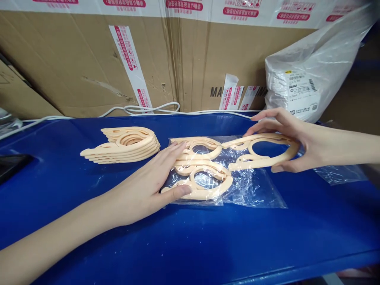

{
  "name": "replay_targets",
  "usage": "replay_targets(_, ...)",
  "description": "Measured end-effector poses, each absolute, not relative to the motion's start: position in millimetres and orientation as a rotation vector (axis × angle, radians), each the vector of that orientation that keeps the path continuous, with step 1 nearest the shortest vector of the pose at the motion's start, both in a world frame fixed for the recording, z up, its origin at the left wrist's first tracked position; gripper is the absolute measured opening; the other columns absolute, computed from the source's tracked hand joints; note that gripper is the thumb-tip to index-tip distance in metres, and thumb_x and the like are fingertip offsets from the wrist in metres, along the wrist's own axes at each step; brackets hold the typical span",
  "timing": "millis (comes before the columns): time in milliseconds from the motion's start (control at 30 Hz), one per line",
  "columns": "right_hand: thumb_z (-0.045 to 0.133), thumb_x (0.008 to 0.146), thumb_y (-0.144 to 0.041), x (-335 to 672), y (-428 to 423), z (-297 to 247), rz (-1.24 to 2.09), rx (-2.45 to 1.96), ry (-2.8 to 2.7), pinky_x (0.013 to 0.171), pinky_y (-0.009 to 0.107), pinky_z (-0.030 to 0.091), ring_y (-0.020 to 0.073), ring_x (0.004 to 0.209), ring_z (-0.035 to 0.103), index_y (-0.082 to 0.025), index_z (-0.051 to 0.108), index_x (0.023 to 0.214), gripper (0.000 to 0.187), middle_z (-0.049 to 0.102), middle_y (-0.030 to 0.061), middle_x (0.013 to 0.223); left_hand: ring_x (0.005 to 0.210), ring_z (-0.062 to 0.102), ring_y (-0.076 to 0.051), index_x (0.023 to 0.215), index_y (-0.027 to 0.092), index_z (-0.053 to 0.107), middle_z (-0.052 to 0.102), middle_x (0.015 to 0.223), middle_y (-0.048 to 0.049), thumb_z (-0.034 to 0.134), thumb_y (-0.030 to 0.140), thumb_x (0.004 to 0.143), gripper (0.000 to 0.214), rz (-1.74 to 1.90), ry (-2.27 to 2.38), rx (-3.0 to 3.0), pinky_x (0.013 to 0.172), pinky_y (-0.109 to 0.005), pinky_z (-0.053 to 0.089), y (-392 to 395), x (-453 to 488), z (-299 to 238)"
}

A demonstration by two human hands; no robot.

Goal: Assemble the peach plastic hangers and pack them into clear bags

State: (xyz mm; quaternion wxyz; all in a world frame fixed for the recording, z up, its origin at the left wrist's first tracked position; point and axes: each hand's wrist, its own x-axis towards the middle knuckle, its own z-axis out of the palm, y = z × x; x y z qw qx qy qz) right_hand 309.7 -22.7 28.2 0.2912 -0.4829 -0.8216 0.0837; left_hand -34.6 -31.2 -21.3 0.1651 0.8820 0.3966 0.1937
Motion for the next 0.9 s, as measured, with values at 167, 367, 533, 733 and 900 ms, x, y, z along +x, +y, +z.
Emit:
replay_targets(167, 0.071, 0.078, -0.058, 294, -23, 23, 0.320, -1.165, -2.276, 0.089, 0.039, 0.056, 0.0308, 0.121, 0.057, -0.031, 0.045, 0.134, 0.068, 0.056, 0.0128, 0.135, 0.148, 0.023, -0.033, 0.155, 0.026, 0.022, 0.024, 0.162, -0.0051, 0.049, 0.064, 0.090, 0.080, 0.533, 1.146, 2.478, 0.121, -0.052, 0.024, -32, -35, -18)
replay_targets(367, 0.080, 0.073, -0.044, 285, -15, 10, 0.656, -1.057, -2.380, 0.086, 0.043, 0.061, 0.0329, 0.123, 0.058, -0.032, 0.029, 0.140, 0.085, 0.058, 0.0127, 0.134, 0.149, 0.021, -0.034, 0.157, 0.025, 0.014, 0.018, 0.164, -0.0088, 0.052, 0.057, 0.092, 0.082, 0.424, 1.099, 2.551, 0.119, -0.056, 0.025, -28, -42, -18)
replay_targets(533, 0.081, 0.070, -0.049, 296, -5, 9, 0.516, -1.151, -2.462, 0.083, 0.047, 0.061, 0.0333, 0.109, 0.066, -0.034, 0.021, 0.151, 0.102, 0.063, 0.0103, 0.127, 0.149, 0.021, -0.034, 0.156, 0.027, 0.013, 0.018, 0.164, -0.0076, 0.053, 0.054, 0.093, 0.080, 0.444, 1.054, 2.574, 0.119, -0.056, 0.025, -26, -44, -18)
replay_targets(733, 0.082, 0.073, -0.040, 294, -2, 12, 0.762, -1.048, -2.334, 0.088, 0.045, 0.059, 0.0287, 0.106, 0.068, -0.031, 0.030, 0.150, 0.093, 0.070, 0.0079, 0.118, 0.148, 0.023, -0.032, 0.156, 0.028, 0.014, 0.021, 0.163, -0.0062, 0.053, 0.055, 0.093, 0.079, 0.436, 1.056, 2.552, 0.120, -0.054, 0.024, -27, -41, -15)
replay_targets(900, 0.080, 0.075, -0.041, 274, -11, 2, 0.794, -1.036, -2.195, 0.097, 0.049, 0.053, 0.0299, 0.120, 0.061, -0.026, 0.032, 0.149, 0.090, 0.065, 0.0127, 0.130, 0.148, 0.023, -0.033, 0.155, 0.029, 0.019, 0.020, 0.163, -0.0067, 0.053, 0.056, 0.092, 0.077, 0.449, 1.058, 2.535, 0.120, -0.055, 0.025, -26, -38, -15)
